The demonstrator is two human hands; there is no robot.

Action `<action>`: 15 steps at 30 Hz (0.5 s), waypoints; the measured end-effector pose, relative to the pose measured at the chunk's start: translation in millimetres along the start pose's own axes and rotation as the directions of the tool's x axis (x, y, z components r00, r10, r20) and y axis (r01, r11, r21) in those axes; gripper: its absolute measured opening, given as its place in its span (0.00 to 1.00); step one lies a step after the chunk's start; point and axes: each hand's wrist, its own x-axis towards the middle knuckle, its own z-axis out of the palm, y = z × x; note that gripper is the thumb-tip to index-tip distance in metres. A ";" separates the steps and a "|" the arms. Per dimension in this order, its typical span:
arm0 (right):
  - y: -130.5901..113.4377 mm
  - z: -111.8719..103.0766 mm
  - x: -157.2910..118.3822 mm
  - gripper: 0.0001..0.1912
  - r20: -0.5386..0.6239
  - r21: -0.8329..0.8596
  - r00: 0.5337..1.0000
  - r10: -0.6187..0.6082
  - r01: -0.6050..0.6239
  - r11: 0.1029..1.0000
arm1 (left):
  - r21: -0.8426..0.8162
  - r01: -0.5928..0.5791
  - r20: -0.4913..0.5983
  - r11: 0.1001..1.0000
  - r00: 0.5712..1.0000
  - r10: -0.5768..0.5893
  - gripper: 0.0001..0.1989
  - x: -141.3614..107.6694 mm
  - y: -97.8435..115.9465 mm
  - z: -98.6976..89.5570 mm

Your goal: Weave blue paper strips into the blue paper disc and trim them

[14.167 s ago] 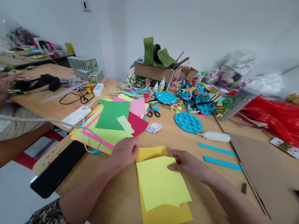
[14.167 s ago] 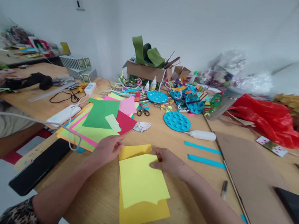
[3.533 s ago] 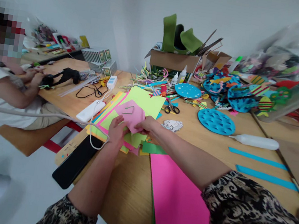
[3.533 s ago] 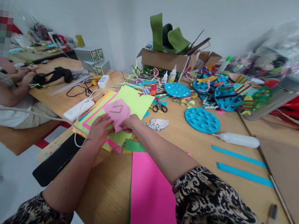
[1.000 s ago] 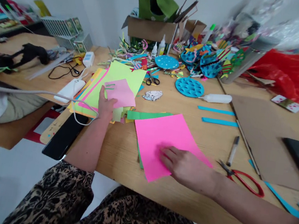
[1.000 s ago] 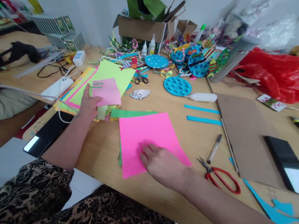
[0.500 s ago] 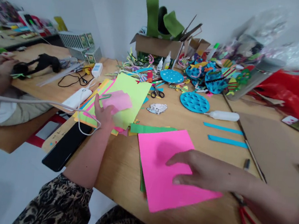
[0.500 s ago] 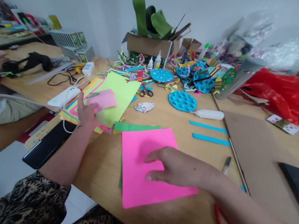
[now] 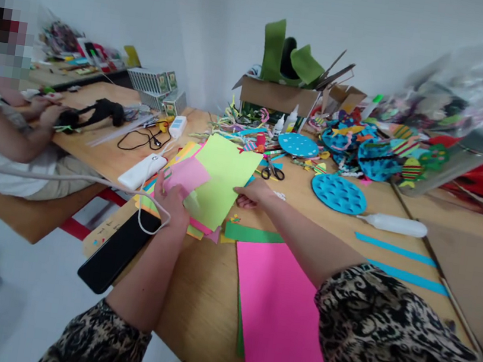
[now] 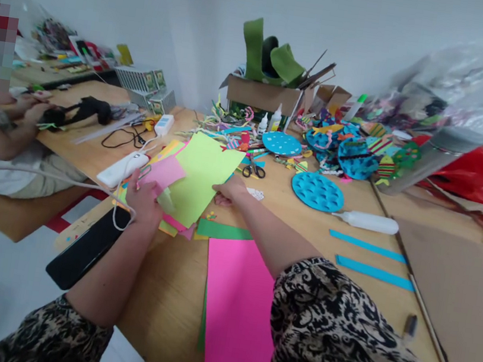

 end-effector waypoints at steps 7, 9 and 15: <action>-10.7 -6.4 8.1 0.06 -0.116 -0.203 0.987 -0.108 0.083 0.976 | 0.003 0.030 -0.019 1.000 0.999 -0.030 0.32 5.1 5.4 -0.4; -15.8 -11.9 6.0 0.07 -0.170 -0.221 0.974 -0.150 0.111 0.969 | 0.008 0.028 -0.018 1.000 0.999 -0.028 0.32 6.1 6.5 -1.0; -38.0 -28.3 -1.5 0.05 -0.305 -0.191 0.928 -0.212 0.158 0.969 | 0.059 0.020 0.005 0.998 1.000 -0.020 0.29 8.9 6.2 -3.5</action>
